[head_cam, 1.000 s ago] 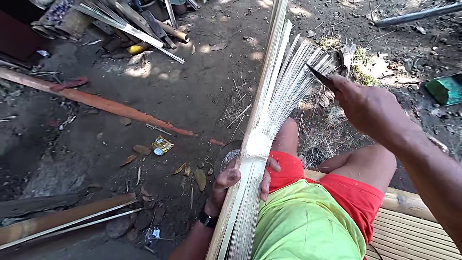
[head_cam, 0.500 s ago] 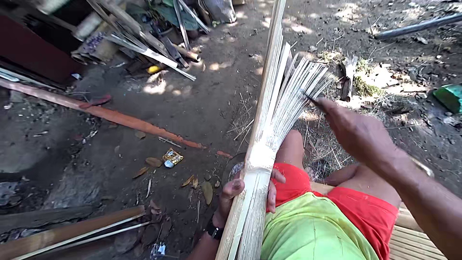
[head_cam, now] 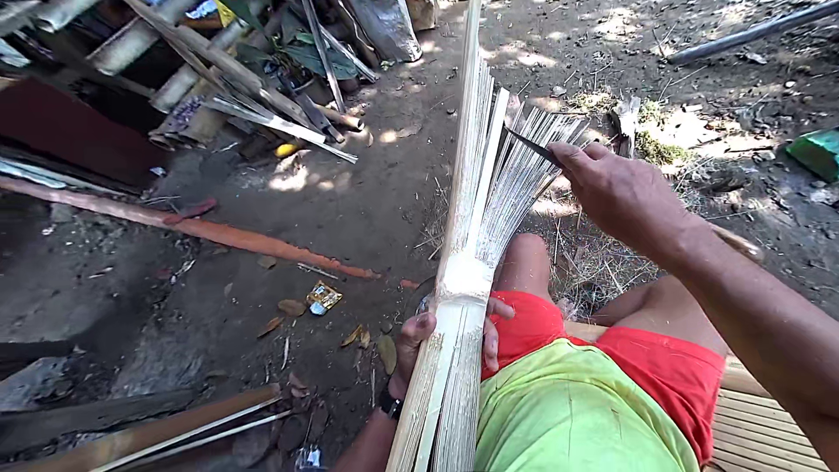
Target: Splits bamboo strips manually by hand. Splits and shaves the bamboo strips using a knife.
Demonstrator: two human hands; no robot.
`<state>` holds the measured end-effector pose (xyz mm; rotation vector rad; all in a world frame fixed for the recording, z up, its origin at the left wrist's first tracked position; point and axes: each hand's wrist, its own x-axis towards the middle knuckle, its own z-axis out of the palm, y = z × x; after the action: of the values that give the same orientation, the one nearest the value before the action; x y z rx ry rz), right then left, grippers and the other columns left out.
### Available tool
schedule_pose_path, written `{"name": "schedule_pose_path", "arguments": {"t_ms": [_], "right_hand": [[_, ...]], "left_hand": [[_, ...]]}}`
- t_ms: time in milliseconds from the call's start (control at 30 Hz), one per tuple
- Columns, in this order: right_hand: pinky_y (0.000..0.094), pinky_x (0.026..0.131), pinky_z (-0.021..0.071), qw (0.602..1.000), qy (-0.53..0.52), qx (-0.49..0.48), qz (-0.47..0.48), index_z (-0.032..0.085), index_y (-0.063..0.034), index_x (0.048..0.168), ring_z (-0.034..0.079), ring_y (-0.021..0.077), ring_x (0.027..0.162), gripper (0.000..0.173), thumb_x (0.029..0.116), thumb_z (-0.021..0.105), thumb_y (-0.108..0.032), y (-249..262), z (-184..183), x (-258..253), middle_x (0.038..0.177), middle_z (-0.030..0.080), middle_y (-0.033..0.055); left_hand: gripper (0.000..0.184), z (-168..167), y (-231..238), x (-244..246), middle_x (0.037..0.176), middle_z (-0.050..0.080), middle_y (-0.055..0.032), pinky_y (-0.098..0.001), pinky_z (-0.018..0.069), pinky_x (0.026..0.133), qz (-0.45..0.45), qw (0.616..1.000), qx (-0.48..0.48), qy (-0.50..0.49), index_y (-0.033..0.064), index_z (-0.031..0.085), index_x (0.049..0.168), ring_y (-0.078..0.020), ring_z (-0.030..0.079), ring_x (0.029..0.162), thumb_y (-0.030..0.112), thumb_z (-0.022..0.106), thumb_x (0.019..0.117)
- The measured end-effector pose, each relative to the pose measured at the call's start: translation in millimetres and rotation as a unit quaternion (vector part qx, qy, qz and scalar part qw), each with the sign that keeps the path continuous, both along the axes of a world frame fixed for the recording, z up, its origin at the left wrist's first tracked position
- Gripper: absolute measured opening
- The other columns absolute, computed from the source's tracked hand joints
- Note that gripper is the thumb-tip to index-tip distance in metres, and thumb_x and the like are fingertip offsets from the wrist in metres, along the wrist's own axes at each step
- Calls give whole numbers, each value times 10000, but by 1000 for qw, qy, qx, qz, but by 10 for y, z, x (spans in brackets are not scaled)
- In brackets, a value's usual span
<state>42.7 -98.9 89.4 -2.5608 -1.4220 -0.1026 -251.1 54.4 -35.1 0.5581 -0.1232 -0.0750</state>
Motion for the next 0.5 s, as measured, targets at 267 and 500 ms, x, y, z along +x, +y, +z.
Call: {"name": "schedule_pose_path", "arguments": {"t_ms": [267,500], "right_hand": [[494,433,508,992,40,-51,112,479,-190,1482,613,301,544,527,979,609,-102,-414,-281,-609,947,645,124],[549,432,494,997,34,-18,67,458,-239,1524,631,352,560,490,1051,519,-126,-454,-210,-428,985,677,148]], "left_hand": [[807,59,-37,-3,1232,596,-318,-447,584,711,43,998,49,23,-33,534,1337,-344,675,824,576,682,829],[832,63,-66,6,1201,612,-321,-449,587,711,46,997,50,31,-29,536,1340,-346,677,805,593,693,809]]}}
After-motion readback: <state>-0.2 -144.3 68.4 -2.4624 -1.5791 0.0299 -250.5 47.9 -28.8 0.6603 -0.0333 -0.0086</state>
